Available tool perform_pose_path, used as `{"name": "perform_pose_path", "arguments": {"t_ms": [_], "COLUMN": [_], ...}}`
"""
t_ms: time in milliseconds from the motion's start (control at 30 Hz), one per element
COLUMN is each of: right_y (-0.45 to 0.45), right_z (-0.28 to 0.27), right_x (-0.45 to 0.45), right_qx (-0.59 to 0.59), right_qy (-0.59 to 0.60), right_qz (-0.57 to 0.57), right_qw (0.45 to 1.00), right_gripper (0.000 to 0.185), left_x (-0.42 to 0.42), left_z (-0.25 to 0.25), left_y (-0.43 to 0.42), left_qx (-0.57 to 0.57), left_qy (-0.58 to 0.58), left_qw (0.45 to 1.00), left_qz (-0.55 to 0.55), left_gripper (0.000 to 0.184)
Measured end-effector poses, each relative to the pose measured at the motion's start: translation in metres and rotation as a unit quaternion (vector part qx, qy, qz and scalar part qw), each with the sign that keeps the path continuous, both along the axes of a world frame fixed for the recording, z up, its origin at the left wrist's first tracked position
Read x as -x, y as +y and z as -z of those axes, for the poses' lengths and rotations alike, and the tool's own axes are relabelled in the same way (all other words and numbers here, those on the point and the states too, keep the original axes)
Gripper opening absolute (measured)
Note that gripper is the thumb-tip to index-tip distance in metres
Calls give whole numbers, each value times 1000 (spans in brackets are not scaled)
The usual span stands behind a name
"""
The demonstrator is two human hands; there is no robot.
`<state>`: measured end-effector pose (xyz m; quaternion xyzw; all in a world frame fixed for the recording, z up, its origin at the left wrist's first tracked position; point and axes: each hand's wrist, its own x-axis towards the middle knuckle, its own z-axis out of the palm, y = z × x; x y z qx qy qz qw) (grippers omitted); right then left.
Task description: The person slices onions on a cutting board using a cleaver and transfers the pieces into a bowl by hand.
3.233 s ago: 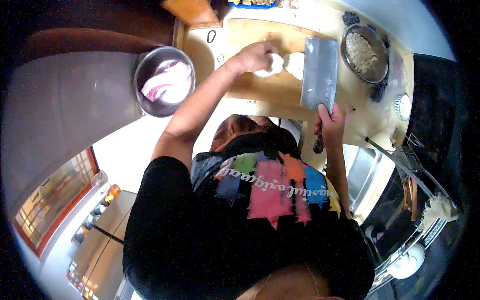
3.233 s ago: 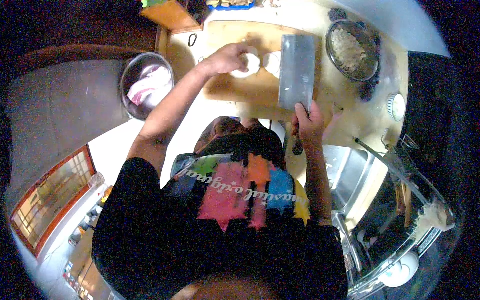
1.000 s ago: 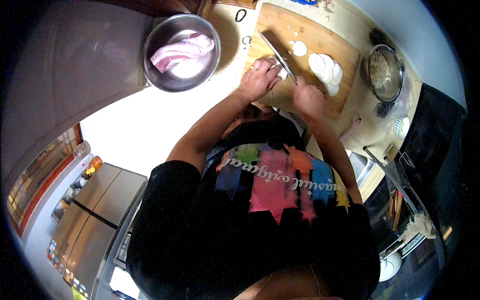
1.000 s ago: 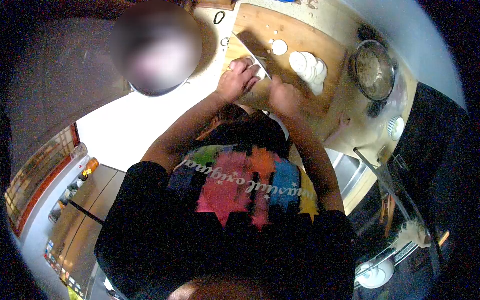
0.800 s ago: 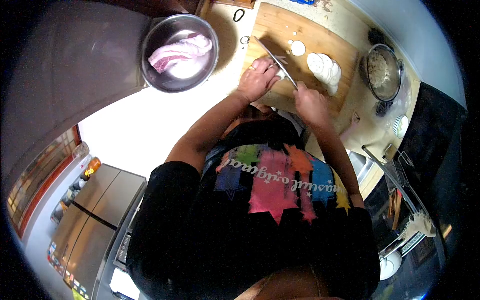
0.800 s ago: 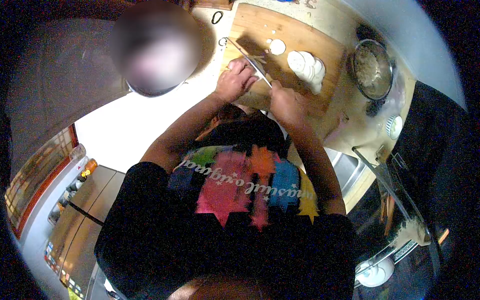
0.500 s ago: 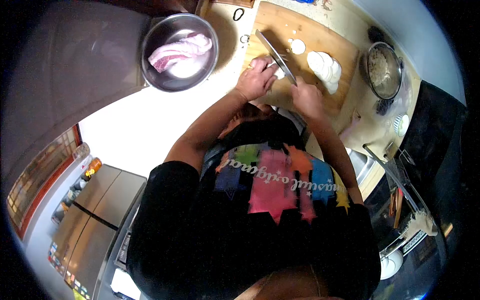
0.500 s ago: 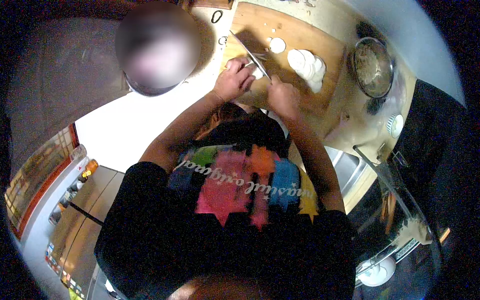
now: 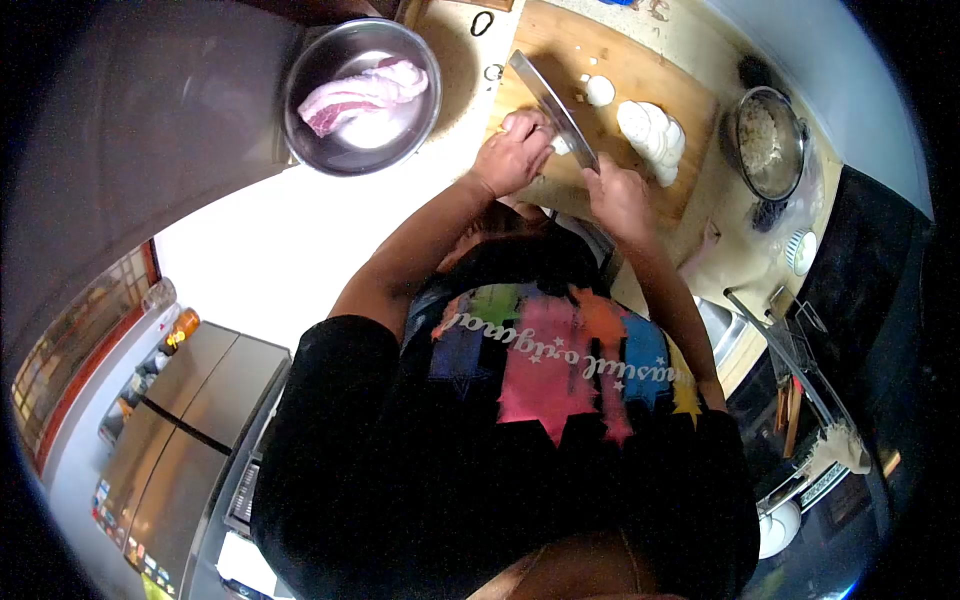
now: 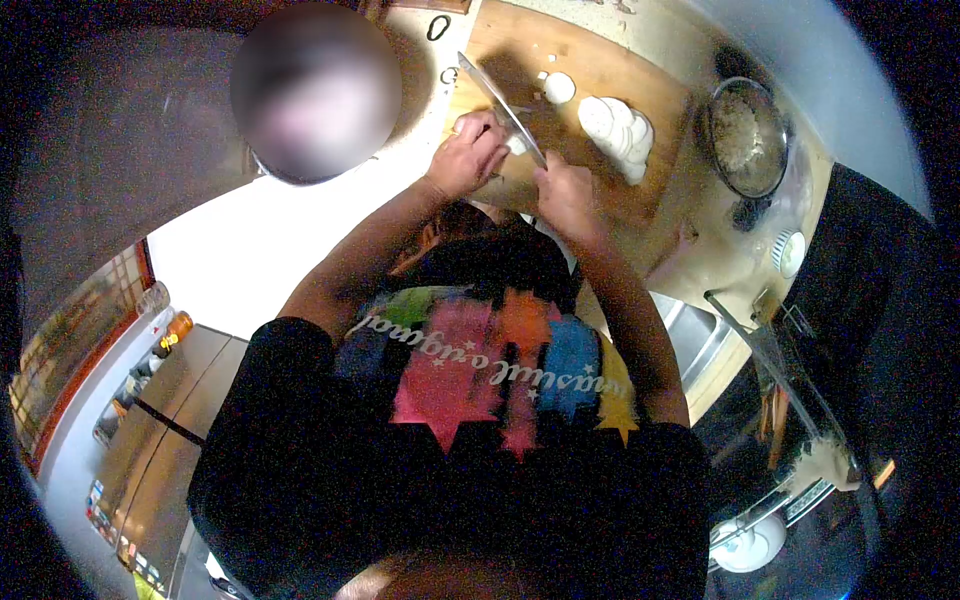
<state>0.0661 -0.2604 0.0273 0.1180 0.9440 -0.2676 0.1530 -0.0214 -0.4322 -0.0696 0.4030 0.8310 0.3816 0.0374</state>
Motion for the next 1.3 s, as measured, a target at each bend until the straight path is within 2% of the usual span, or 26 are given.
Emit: {"name": "perform_pose_path", "arguments": {"t_ms": [100, 200, 367, 500, 600, 933, 1033, 1100, 1233, 1300], "right_y": [-3, -5, -4, 2, -1, -5, 4, 7, 12, 15], "right_z": [-13, 13, 23, 11, -9, 37, 37, 29, 14, 10], "right_x": [4, 7, 1, 2, 4, 8, 9, 5, -4, -7], "right_qx": [-24, -38, -30, 12, 13, -13, -4, 51, 54, -46], "right_qy": [-42, -55, -17, 35, -11, -61, -37, 2, 29, 71], "right_qz": [-41, -27, 4, 4, -8, 0, 0, 22, 63, 47], "right_qw": [998, 997, 999, 999, 1000, 998, 999, 998, 996, 995], "right_gripper": [28, 30, 22, 23, 23, 32, 34, 30, 28, 25], "left_x": [0, 0, -1, 1, 0, -2, 2, 0, 1, 3], "left_z": [2, 1, -3, 2, 6, 13, 11, 7, -1, -7], "left_y": [2, 1, -2, -1, 1, 0, 4, 6, 14, 15], "left_qx": [-15, -20, -25, -40, -36, -43, -31, -34, -1, 18], "left_qy": [0, 1, 14, 30, 31, 12, 17, 17, 17, -29], "left_qw": [1000, 1000, 1000, 999, 999, 999, 999, 999, 1000, 999], "left_qz": [-2, 1, 9, -1, -11, -7, -3, -13, -18, -3], "left_gripper": [25, 26, 26, 25, 25, 23, 24, 24, 24, 22]}}
